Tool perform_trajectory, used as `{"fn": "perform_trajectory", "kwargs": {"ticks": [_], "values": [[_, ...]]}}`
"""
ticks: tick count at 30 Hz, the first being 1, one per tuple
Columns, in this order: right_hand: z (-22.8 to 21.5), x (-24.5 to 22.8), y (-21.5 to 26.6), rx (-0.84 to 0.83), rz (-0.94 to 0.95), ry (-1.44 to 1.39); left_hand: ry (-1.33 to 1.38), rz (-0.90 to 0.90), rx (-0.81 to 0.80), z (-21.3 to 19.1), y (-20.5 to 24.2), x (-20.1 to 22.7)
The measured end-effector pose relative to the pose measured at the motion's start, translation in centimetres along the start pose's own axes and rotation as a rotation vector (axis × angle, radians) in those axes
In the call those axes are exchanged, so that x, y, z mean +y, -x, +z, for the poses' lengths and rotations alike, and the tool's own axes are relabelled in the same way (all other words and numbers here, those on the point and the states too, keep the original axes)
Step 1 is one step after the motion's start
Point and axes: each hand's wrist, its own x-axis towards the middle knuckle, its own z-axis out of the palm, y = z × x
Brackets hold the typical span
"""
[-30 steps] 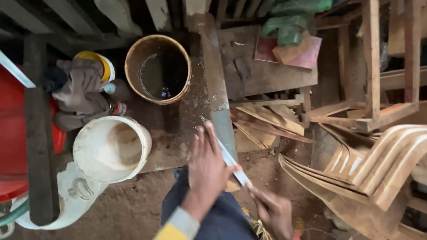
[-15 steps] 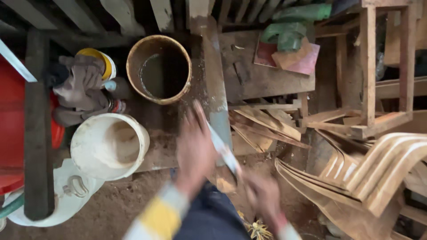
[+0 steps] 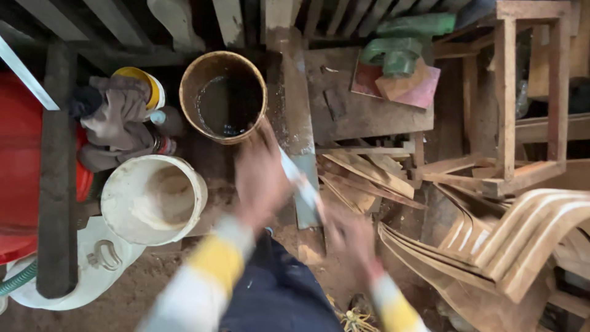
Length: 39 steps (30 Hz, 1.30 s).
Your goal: The person cleans a thin metal strip by scraping it with a metal tool and wiping it with a cloth.
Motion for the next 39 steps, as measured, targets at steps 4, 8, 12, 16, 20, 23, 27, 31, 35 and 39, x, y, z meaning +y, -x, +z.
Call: {"fn": "perform_trajectory", "kwargs": {"ticks": [4, 8, 12, 16, 20, 23, 27, 31, 35, 39], "values": [[-1.9, -0.4, 7.0, -0.03, 0.167, -0.039, 0.061, 0.02, -0.071, 0.6, 5.8, 2.9], [1.4, 0.7, -1.5, 0.03, -0.073, 0.198, -0.053, 0.017, 0.074, 0.7, -2.1, -1.5], [2.4, -0.5, -7.9, -0.02, 0.1, 0.029, 0.03, -0.142, -0.439, -1.9, -7.4, -3.2], [-0.6, -0.1, 2.2, -0.009, 0.008, 0.074, -0.013, 0.006, -0.035, -0.1, 1.0, 0.4], [-1.4, -1.4, 5.5, 0.052, 0.013, -0.186, 0.081, 0.013, -0.117, 0.4, 4.2, 2.5], [0.6, -0.3, -2.6, 0.0, -0.023, -0.028, 0.02, -0.025, -0.014, 0.3, -2.4, -1.2], [1.0, -1.5, -6.5, -0.114, 0.158, 0.056, 0.062, -0.053, -0.105, -1.1, -5.9, -2.5], [-2.3, -2.2, 2.9, -0.087, 0.128, -0.005, 0.029, 0.049, 0.074, 0.4, 2.8, 1.3], [-0.5, -0.7, 2.0, -0.001, 0.005, 0.036, 0.082, 0.004, -0.029, 1.1, 2.3, 0.6], [1.7, -0.5, -5.1, -0.048, 0.066, 0.053, 0.075, 0.013, 0.015, 0.0, -4.5, -2.8]]}}
